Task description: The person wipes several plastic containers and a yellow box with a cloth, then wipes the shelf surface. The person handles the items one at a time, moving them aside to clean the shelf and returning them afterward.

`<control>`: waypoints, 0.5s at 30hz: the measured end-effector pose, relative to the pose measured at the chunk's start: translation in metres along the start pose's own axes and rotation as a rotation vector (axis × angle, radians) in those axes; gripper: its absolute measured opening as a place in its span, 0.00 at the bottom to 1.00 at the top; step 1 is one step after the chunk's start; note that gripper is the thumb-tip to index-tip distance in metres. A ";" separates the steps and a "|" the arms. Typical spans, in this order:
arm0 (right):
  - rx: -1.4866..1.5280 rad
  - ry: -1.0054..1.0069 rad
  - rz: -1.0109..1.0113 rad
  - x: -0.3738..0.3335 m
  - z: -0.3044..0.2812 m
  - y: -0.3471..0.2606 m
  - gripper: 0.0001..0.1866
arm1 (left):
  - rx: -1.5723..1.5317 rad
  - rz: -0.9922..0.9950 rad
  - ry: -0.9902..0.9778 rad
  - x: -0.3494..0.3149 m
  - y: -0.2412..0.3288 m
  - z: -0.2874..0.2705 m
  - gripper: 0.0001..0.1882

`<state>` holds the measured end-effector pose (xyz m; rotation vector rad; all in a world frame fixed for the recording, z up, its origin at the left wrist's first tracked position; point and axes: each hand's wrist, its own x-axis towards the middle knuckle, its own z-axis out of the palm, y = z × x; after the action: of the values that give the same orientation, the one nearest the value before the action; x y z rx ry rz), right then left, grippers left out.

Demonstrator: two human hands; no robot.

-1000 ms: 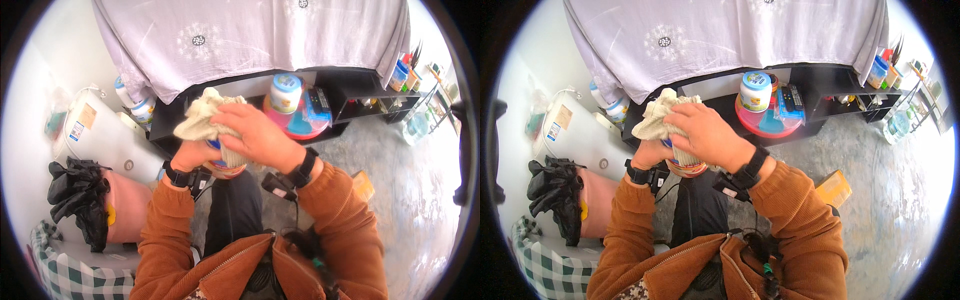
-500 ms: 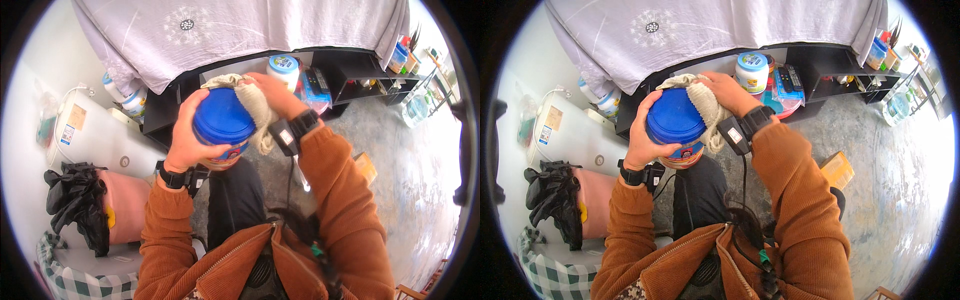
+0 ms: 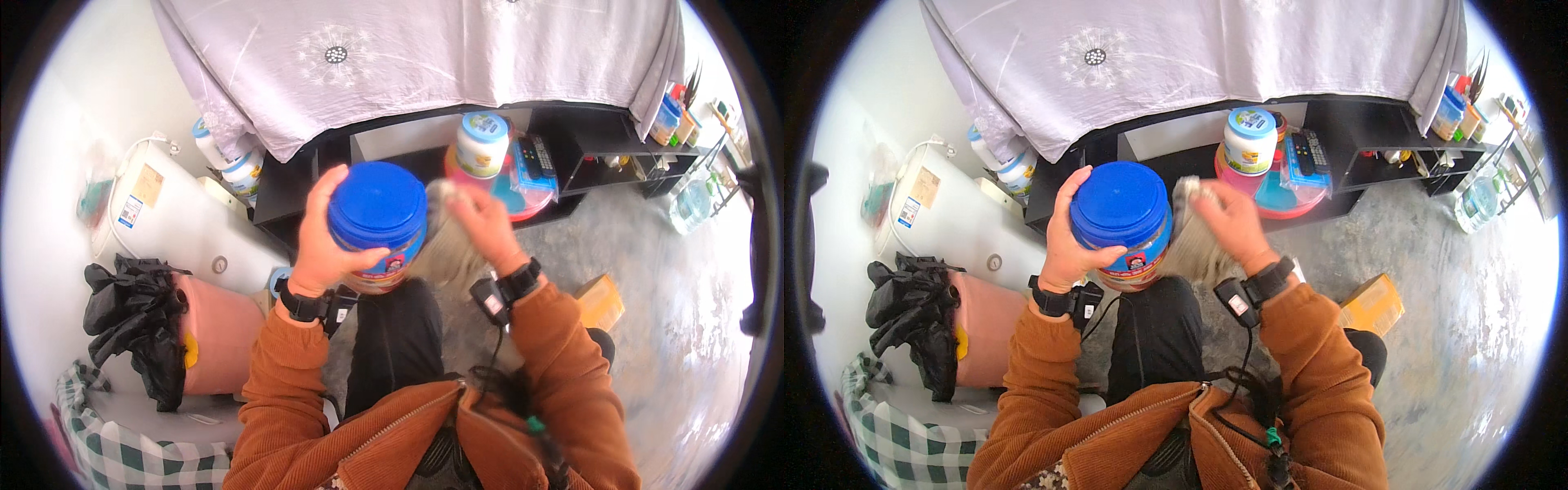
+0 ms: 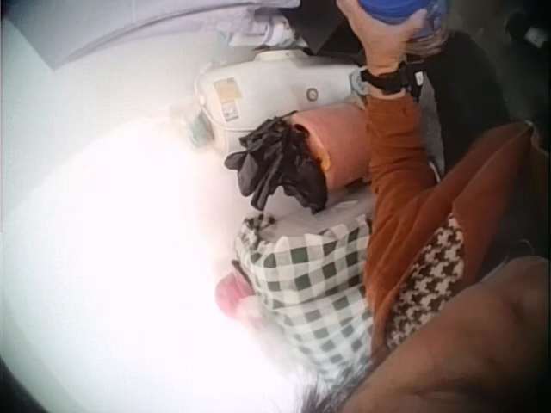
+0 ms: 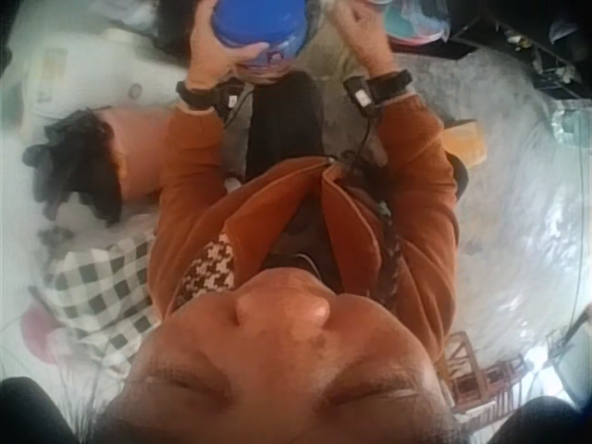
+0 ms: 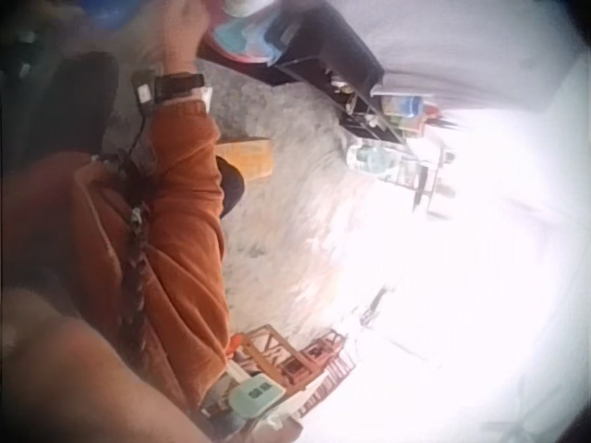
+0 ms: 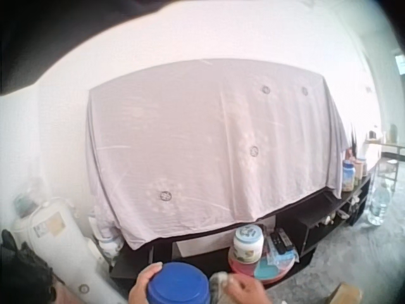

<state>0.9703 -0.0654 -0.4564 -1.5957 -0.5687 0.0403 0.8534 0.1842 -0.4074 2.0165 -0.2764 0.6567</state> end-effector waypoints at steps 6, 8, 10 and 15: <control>0.428 0.043 -0.144 0.031 -0.013 -0.088 0.18 | 0.041 0.029 -0.004 0.001 0.017 0.012 0.67; 0.298 -0.121 -0.160 0.035 -0.002 -0.102 0.20 | 0.019 0.033 -0.005 0.004 0.021 0.017 0.72; -0.219 -0.222 -0.457 0.039 0.020 -0.106 0.19 | 0.080 0.039 -0.010 0.006 0.025 0.020 0.74; -0.409 -0.262 -0.748 0.030 0.044 -0.107 0.17 | 0.056 -0.085 -0.047 0.000 0.027 0.009 0.70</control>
<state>0.9452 -0.0135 -0.3518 -1.6813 -1.4198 -0.4574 0.8448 0.1627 -0.3912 2.0879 -0.2008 0.5695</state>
